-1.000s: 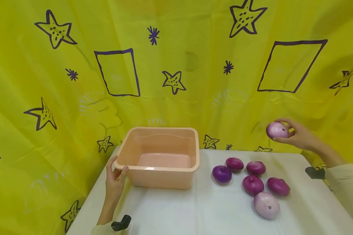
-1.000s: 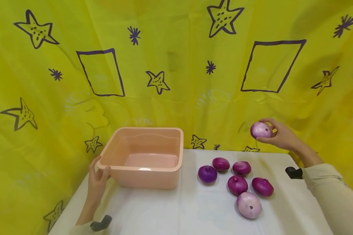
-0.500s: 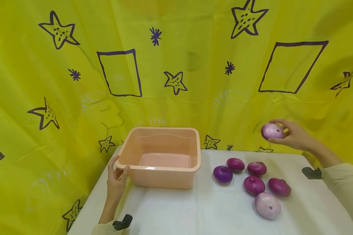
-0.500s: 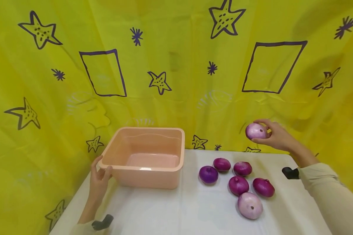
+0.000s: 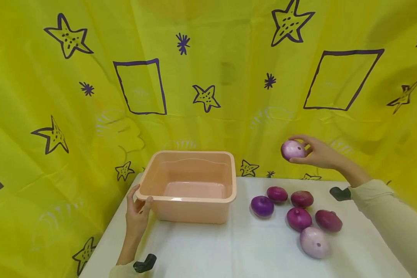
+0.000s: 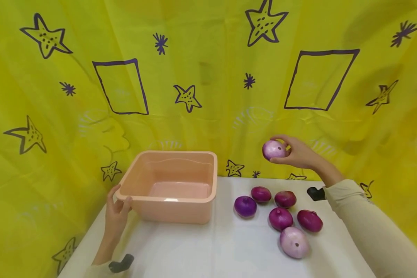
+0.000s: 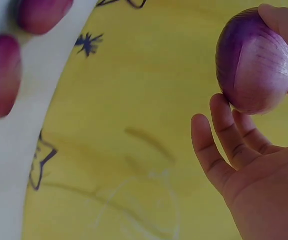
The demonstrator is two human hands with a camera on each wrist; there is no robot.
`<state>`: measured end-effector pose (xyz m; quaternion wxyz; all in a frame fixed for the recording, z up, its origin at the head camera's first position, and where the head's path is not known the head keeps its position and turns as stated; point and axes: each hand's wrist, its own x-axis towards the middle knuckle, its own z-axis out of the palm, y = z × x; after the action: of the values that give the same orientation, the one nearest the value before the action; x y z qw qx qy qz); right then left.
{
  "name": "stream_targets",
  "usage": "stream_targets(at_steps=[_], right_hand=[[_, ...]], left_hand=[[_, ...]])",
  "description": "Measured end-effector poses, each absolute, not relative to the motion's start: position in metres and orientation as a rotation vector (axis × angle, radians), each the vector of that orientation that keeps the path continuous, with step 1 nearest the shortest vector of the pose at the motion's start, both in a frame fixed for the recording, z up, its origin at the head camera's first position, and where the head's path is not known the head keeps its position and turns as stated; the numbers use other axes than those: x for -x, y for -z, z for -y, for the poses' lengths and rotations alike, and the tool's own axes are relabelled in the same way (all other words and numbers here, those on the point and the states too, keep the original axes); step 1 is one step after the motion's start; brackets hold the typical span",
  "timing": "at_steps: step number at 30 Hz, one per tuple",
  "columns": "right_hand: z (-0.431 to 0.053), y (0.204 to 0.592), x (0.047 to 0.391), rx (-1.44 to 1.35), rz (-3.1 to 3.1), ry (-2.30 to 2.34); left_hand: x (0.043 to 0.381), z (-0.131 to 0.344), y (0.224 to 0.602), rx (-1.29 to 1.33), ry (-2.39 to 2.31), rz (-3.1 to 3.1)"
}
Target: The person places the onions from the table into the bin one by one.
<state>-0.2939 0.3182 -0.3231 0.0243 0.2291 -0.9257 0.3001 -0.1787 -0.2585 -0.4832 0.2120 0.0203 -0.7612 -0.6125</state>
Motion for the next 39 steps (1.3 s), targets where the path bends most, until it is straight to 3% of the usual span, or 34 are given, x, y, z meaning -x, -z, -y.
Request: stream_targets(at_steps=[24,39], right_hand=[[-0.107,0.303,0.331,-1.241,2.771,-1.037],[-0.031,0.314,0.331,-1.405,2.693,-1.045]], left_hand=[[0.178,0.259,0.487,-0.077,1.672,2.119],[0.181,0.256,0.487,-0.047,1.641,2.107]])
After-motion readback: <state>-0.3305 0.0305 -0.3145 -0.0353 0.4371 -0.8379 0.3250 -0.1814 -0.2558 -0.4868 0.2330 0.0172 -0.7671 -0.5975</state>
